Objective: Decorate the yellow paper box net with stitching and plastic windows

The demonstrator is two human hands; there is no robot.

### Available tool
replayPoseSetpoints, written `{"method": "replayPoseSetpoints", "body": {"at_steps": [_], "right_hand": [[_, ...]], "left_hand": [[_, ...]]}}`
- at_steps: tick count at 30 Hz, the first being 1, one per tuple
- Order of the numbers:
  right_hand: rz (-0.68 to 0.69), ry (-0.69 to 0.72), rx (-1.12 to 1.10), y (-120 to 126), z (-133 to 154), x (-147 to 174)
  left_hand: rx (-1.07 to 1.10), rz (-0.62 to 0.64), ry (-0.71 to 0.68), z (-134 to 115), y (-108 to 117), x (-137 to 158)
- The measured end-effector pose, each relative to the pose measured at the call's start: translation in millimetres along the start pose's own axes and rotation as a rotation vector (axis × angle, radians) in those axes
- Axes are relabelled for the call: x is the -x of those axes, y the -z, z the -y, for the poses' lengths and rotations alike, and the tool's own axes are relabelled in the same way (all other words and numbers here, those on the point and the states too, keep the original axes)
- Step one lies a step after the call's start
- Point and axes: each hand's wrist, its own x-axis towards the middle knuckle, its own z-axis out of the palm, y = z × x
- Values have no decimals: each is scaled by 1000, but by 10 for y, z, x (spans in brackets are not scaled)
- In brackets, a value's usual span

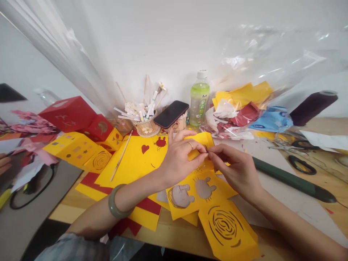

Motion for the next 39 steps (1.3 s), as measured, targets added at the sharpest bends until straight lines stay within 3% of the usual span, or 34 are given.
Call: {"method": "replayPoseSetpoints", "body": {"at_steps": [7, 16, 24, 39], "right_hand": [[-115, 62, 35, 9, 16, 22], [-193, 339, 206, -22, -5, 48], [-272, 329, 277, -38, -8, 55], [-279, 283, 233, -11, -19, 67]], "left_hand": [[16, 10, 6, 7, 2, -5], [16, 5, 18, 5, -1, -7], [-7, -28, -26, 4, -39, -8], [1, -63, -20, 13, -44, -11]]}}
